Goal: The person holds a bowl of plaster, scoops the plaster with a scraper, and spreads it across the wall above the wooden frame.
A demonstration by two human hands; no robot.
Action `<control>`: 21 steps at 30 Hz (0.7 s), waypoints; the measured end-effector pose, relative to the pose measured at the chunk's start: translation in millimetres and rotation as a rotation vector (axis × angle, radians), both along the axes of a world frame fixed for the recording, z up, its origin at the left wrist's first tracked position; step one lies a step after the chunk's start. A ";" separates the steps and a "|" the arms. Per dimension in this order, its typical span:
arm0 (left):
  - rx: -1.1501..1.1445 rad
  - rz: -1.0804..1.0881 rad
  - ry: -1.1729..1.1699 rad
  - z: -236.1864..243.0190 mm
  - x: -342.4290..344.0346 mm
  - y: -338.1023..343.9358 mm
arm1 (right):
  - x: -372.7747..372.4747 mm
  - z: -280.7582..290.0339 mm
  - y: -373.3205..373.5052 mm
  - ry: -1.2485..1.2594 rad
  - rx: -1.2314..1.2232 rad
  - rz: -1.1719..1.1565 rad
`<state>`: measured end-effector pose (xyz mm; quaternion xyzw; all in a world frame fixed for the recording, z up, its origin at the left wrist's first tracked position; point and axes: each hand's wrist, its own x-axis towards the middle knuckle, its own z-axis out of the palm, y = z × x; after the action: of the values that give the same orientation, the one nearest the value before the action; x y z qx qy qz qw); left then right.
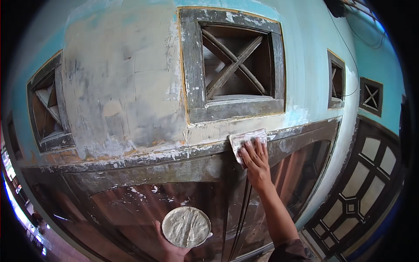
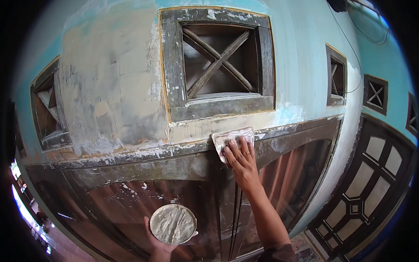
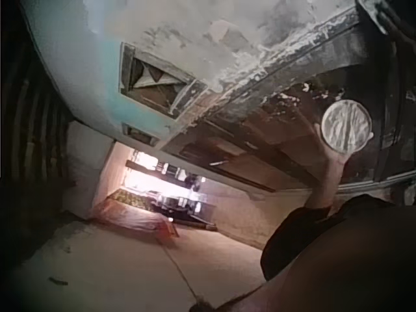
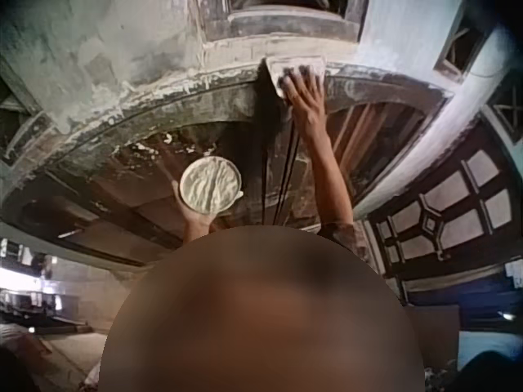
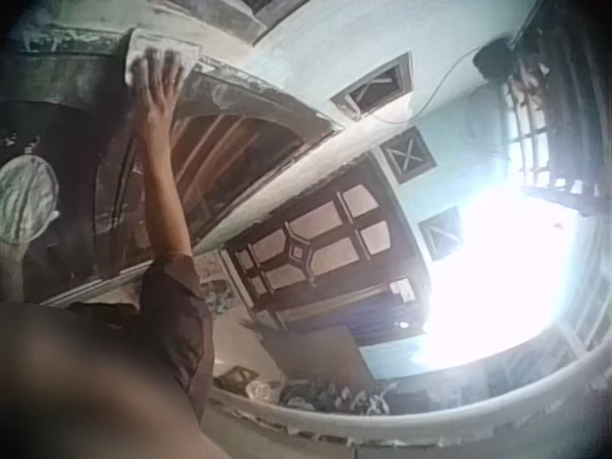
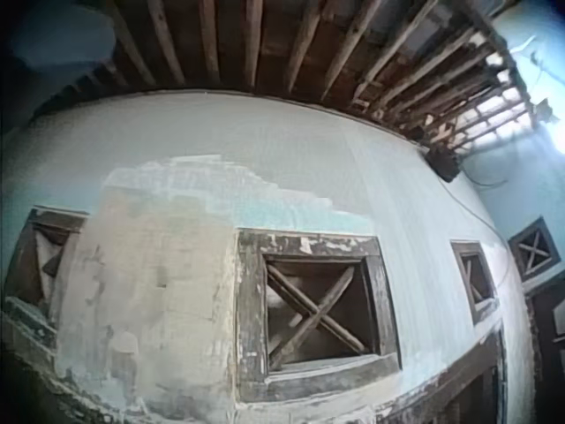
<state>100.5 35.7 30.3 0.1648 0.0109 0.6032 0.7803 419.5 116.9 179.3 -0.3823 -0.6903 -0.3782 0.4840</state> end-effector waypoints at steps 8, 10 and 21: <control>-0.007 -0.015 0.011 5.0 7.2 2.5 | 14.5 24.2 5.1 0.029 0.079 -0.053; -0.008 -0.011 0.014 7.6 9.2 0.5 | 13.7 5.8 6.9 0.040 0.069 -0.017; -0.014 0.020 0.082 8.1 15.4 0.4 | 39.7 32.9 10.0 0.050 0.063 -0.064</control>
<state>116.0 36.1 38.4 0.1840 0.0486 0.6034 0.7744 459.3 126.9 212.2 -0.3981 -0.6530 -0.4057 0.5004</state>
